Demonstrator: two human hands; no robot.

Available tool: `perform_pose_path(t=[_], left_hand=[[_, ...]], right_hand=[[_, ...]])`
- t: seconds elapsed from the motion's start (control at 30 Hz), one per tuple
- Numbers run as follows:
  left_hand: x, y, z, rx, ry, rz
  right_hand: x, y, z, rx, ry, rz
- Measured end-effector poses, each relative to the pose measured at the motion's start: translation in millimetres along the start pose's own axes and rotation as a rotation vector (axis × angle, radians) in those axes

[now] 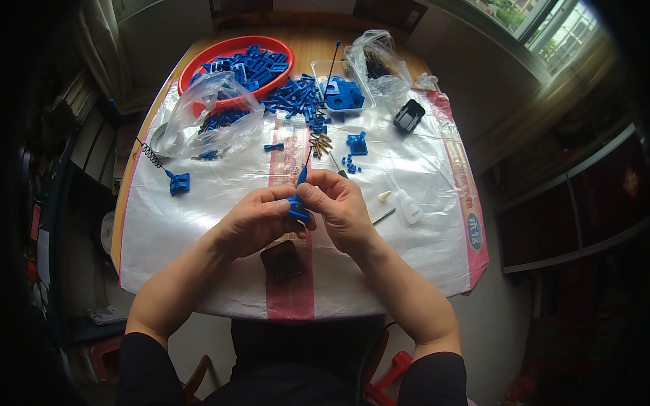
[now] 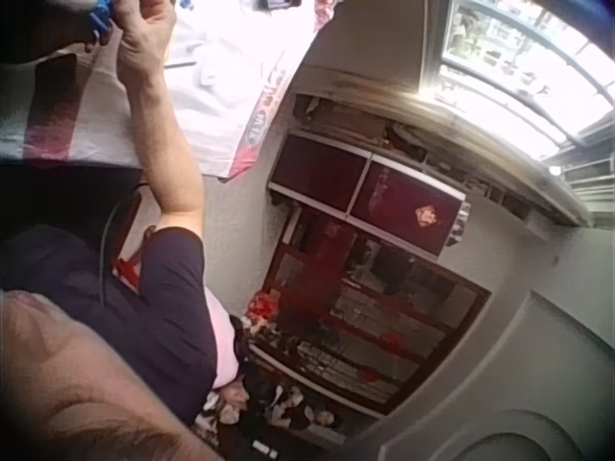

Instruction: Assembling small blue plastic components by inserting a spring and a rod into them, followed by fastening with a screwdriver and applying glue.

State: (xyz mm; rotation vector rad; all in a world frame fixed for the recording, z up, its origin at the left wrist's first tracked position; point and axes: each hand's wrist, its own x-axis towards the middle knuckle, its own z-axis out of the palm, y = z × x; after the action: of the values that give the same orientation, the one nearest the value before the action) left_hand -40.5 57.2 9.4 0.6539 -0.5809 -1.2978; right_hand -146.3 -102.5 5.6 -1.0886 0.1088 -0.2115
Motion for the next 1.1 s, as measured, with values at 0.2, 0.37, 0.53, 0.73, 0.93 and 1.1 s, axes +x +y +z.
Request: perform_pose_path(t=[0.2, 0.37, 0.53, 0.73, 0.93, 1.1], left_hand=[[1, 0, -3, -0.067, -0.078, -0.004], [-1, -2, -8, -0.110, -0.124, -0.012], [0, -2, -8, -0.176, -0.153, -0.045], [2, -8, -9, -0.191, -0.111, -0.066], [1, -5, -5, -0.104, -0.013, -0.049], [3, -11, -8, -0.102, 0.065, -0.065]], right_hand=[[2, -1, 4, 0.018, 0.034, -0.011], [-1, -8, 13, 0.118, 0.012, 0.084], [-2, -7, 10, 0.190, -0.027, 0.107], [-3, -7, 8, 0.177, 0.004, 0.098], [1, -3, 9, 0.083, 0.033, 0.024], [-4, -3, 17, 0.036, 0.064, -0.019]])
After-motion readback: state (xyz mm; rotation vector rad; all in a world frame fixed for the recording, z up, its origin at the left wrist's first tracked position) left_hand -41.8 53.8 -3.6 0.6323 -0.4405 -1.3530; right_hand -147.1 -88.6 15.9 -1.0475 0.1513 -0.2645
